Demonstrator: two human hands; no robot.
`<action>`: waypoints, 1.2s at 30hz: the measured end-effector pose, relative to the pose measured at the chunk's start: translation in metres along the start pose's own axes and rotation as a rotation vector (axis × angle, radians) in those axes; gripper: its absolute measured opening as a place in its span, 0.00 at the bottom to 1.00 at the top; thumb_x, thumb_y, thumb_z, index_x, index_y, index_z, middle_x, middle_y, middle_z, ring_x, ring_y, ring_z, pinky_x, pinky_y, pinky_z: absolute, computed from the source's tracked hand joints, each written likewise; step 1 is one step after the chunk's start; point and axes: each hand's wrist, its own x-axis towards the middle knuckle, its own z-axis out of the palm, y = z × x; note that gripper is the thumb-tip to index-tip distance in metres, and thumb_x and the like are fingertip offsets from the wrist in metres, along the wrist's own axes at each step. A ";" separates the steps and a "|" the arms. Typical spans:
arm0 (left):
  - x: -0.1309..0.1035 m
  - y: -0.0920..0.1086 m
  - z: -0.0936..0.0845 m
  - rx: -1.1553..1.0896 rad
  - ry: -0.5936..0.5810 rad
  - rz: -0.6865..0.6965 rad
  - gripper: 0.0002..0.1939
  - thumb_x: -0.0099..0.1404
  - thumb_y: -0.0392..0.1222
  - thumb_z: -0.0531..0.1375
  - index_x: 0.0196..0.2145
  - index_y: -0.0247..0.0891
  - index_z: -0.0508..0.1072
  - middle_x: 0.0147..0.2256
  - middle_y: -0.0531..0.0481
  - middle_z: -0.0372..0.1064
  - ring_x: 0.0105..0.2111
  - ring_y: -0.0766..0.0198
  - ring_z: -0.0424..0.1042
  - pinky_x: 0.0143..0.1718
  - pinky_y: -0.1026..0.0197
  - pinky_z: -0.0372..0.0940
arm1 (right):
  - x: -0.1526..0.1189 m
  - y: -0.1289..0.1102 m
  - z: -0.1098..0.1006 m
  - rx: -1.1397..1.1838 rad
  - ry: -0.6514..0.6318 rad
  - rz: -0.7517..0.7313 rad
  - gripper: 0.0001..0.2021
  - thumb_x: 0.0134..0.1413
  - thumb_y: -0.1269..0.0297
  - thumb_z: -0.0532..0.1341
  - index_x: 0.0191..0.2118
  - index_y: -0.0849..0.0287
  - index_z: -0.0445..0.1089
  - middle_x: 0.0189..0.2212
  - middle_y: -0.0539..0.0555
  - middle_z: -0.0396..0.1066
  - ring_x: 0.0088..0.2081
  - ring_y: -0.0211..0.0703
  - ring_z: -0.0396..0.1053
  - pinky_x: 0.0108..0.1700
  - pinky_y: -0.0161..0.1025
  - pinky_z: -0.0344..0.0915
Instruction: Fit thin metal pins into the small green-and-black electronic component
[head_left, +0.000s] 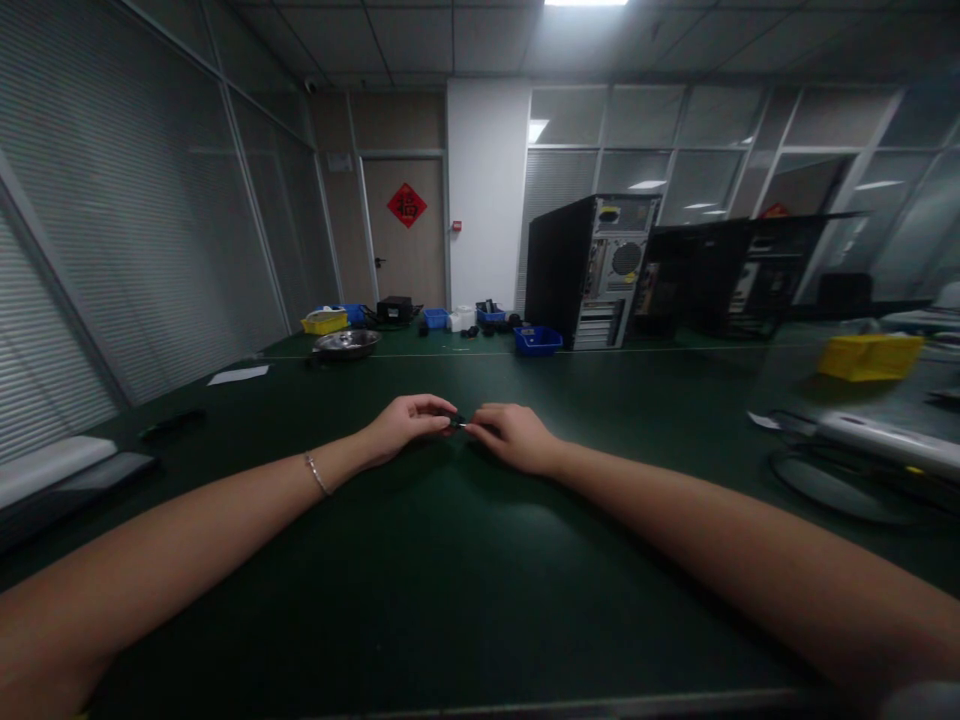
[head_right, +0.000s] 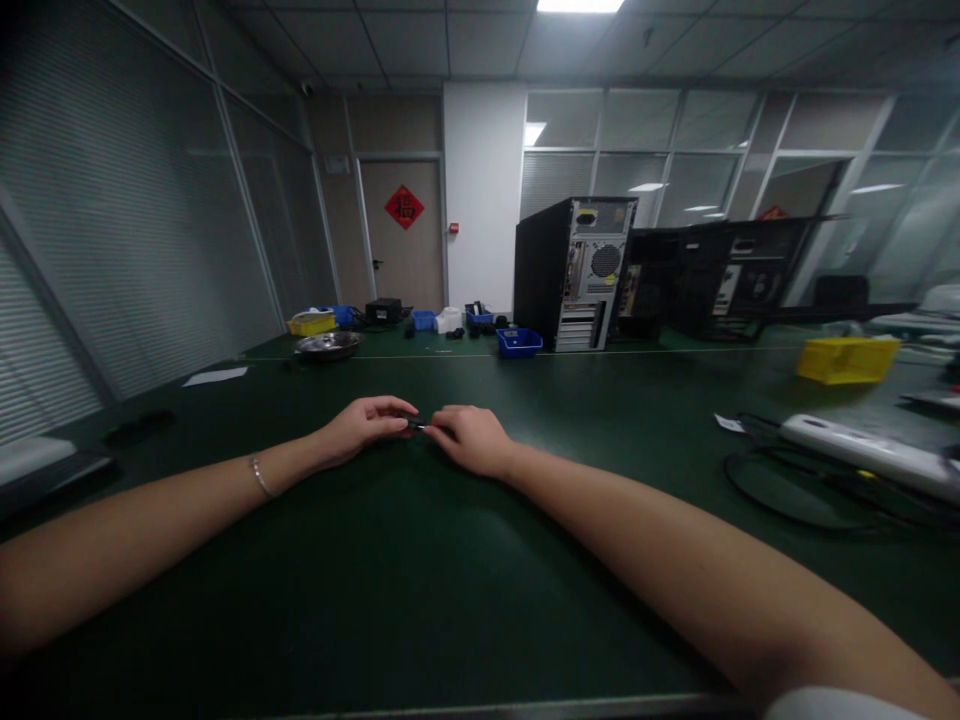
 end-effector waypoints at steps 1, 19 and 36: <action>0.000 0.000 0.000 0.007 -0.007 0.005 0.15 0.56 0.37 0.65 0.43 0.34 0.74 0.38 0.46 0.76 0.37 0.63 0.74 0.43 0.60 0.67 | 0.000 0.000 0.000 0.003 0.003 -0.002 0.13 0.64 0.59 0.52 0.40 0.58 0.71 0.35 0.54 0.71 0.36 0.40 0.67 0.36 0.34 0.57; 0.000 0.003 0.004 0.020 0.015 0.004 0.11 0.57 0.33 0.64 0.39 0.33 0.74 0.34 0.49 0.74 0.33 0.66 0.73 0.42 0.60 0.66 | 0.000 0.000 0.000 0.016 0.030 -0.025 0.11 0.64 0.61 0.52 0.39 0.58 0.69 0.34 0.52 0.71 0.33 0.39 0.66 0.34 0.33 0.56; -0.003 0.005 0.004 0.139 -0.007 0.002 0.15 0.56 0.40 0.66 0.41 0.35 0.73 0.33 0.48 0.75 0.31 0.65 0.72 0.31 0.64 0.64 | 0.001 -0.003 -0.004 0.048 -0.009 -0.006 0.10 0.63 0.62 0.53 0.39 0.59 0.70 0.34 0.53 0.72 0.35 0.40 0.67 0.37 0.34 0.58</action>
